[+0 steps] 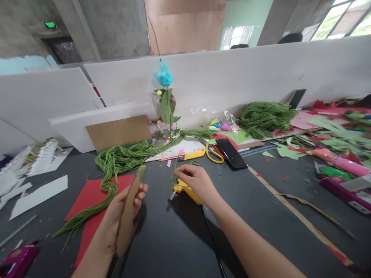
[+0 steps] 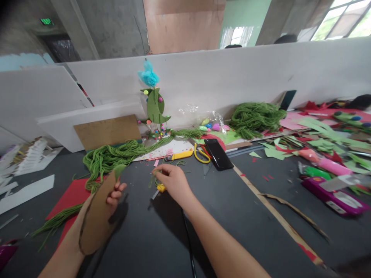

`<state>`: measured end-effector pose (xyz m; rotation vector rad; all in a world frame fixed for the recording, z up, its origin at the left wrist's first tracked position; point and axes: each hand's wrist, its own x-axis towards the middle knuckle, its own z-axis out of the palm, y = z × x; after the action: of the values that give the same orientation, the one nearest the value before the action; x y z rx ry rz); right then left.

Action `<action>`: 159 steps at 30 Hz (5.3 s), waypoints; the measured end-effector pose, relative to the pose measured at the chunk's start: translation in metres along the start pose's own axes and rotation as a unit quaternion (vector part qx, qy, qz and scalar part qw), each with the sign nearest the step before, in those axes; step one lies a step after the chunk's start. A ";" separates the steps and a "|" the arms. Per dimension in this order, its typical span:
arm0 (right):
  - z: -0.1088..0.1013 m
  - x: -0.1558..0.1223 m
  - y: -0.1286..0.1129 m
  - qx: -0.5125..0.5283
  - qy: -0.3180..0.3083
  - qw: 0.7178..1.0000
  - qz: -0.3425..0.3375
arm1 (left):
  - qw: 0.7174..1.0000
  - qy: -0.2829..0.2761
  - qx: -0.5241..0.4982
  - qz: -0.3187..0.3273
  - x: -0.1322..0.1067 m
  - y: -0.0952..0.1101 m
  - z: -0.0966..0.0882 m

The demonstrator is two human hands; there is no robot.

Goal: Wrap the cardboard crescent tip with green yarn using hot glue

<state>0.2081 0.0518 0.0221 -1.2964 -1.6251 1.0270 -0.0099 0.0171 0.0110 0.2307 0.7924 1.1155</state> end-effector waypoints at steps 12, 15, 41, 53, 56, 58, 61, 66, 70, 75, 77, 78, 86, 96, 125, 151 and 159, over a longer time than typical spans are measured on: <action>0.004 -0.021 -0.020 -0.090 -0.197 0.971 -0.099 | 0.842 0.126 0.451 0.268 0.012 0.002 -0.014; 0.013 -0.022 -0.020 -0.142 -0.139 0.974 -0.110 | 0.822 0.071 0.494 0.275 0.011 -0.010 -0.010; -0.003 0.007 0.013 -0.281 0.032 0.950 -0.136 | 0.717 0.083 0.630 0.285 0.001 -0.009 0.003; -0.007 -0.010 0.016 -0.480 -0.083 0.871 0.057 | 0.681 0.136 0.638 0.333 0.010 -0.001 -0.010; -0.003 -0.009 0.023 -0.474 -0.089 0.874 0.062 | 0.672 0.140 0.641 0.344 0.011 0.000 -0.012; -0.002 -0.007 0.024 -0.465 -0.086 0.878 0.069 | 0.667 0.146 0.640 0.352 0.011 0.003 -0.015; -0.005 -0.004 0.018 -0.444 -0.077 0.890 0.073 | 0.662 0.158 0.638 0.360 0.011 0.008 -0.018; -0.027 -0.003 -0.005 -0.374 -0.144 0.914 0.056 | 0.662 0.164 0.635 0.363 0.011 0.011 -0.019; -0.043 -0.003 -0.014 -0.277 -0.285 0.913 0.086 | 0.664 0.167 0.631 0.365 0.010 0.012 -0.019; -0.055 -0.005 0.001 -0.010 -0.399 0.903 0.161 | 0.665 0.182 0.623 0.369 0.012 0.015 -0.021; -0.058 -0.007 0.009 0.047 -0.396 0.902 0.164 | 0.668 0.181 0.620 0.369 0.012 0.015 -0.020; -0.058 -0.009 0.013 0.067 -0.385 0.907 0.158 | 0.671 0.177 0.618 0.368 0.012 0.014 -0.020; -0.047 -0.021 0.013 0.233 -0.237 0.935 0.121 | 0.711 0.082 0.619 0.323 0.005 -0.008 -0.004; -0.015 -0.034 0.001 0.101 -0.094 0.989 0.051 | 0.660 0.068 0.682 0.307 -0.006 -0.023 0.004; -0.009 -0.040 -0.012 -0.209 -0.045 0.963 -0.167 | 0.523 0.129 0.757 0.370 -0.015 -0.017 0.004; -0.005 -0.043 -0.009 -0.232 -0.022 0.951 -0.201 | 0.514 0.129 0.763 0.370 -0.014 -0.018 0.002; -0.006 -0.042 -0.013 -0.247 -0.026 0.944 -0.217 | 0.510 0.131 0.765 0.371 -0.013 -0.018 0.003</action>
<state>0.2153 0.0093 0.0323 -1.1354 -2.1749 0.3960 0.0022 -0.0022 0.0091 2.1349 1.9244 0.8484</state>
